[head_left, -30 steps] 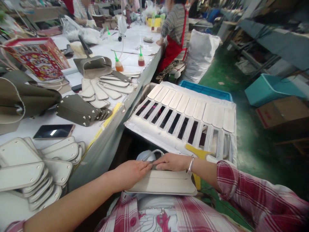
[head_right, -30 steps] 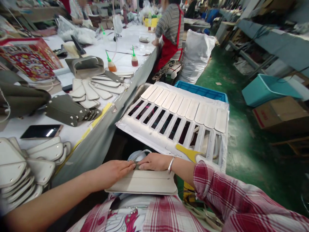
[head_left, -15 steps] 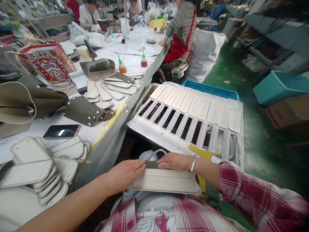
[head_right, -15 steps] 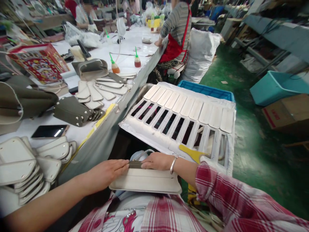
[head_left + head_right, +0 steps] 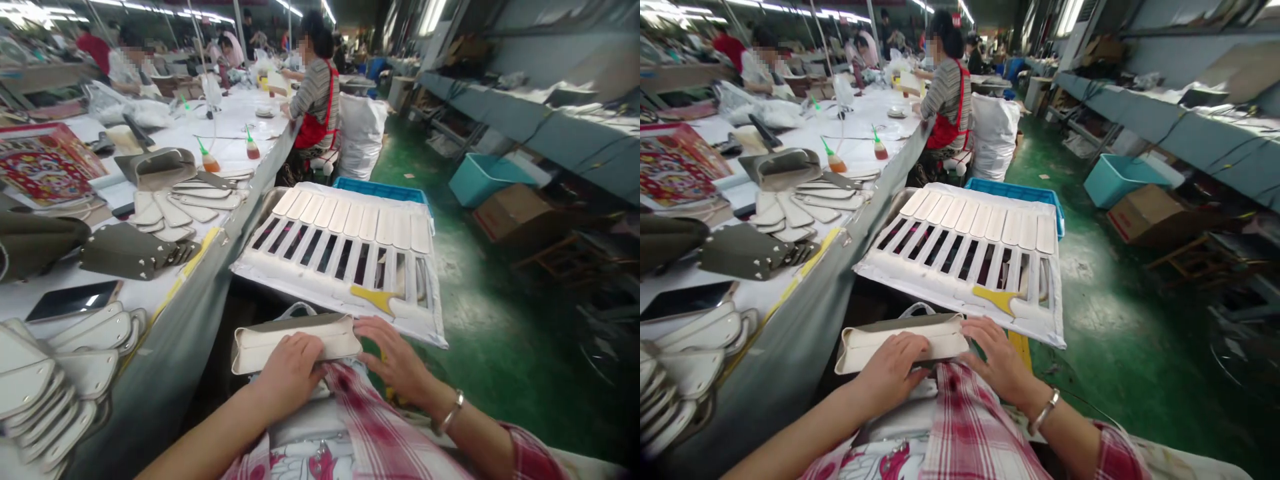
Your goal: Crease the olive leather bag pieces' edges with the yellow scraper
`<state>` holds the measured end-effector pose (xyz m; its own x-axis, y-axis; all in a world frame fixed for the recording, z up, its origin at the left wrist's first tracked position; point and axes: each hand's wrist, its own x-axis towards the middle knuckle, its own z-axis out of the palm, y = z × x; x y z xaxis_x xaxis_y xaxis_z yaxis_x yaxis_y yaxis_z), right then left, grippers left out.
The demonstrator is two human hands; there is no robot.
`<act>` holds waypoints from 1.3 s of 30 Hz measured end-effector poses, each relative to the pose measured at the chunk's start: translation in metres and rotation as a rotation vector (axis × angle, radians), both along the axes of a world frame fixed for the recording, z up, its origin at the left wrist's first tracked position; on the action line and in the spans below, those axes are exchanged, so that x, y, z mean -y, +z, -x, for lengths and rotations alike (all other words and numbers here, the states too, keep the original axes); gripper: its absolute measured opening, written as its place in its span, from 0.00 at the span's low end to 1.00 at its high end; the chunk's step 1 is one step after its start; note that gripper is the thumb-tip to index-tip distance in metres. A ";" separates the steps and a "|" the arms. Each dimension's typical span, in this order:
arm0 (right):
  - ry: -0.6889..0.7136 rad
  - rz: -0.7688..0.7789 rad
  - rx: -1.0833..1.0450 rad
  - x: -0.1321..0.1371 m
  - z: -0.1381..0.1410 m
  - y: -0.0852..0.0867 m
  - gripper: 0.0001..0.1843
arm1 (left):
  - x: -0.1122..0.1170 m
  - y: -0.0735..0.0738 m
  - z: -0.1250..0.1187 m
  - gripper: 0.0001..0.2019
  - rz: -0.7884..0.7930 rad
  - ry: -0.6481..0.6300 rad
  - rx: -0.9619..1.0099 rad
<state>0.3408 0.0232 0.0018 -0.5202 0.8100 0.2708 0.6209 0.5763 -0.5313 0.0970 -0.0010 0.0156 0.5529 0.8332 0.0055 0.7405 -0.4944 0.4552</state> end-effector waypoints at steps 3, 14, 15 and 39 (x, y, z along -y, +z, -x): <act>-0.040 -0.060 -0.022 0.020 -0.001 -0.021 0.09 | 0.002 -0.004 -0.013 0.05 -0.082 -0.014 -0.083; -0.142 -0.077 0.026 0.018 0.022 -0.018 0.07 | 0.002 -0.003 -0.025 0.06 -0.101 0.069 -0.171; -0.162 -0.065 0.047 0.019 0.025 -0.017 0.07 | 0.002 -0.003 -0.027 0.05 -0.099 0.084 -0.177; -0.548 1.495 -0.823 0.027 0.053 -0.018 0.21 | -0.020 0.001 -0.026 0.09 0.017 0.100 -0.231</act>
<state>0.2876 -0.0035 -0.0165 -0.2580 0.6025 -0.7552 -0.1099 -0.7949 -0.5966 0.1235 0.0185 0.0163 0.4524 0.8828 -0.1261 0.8707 -0.4068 0.2763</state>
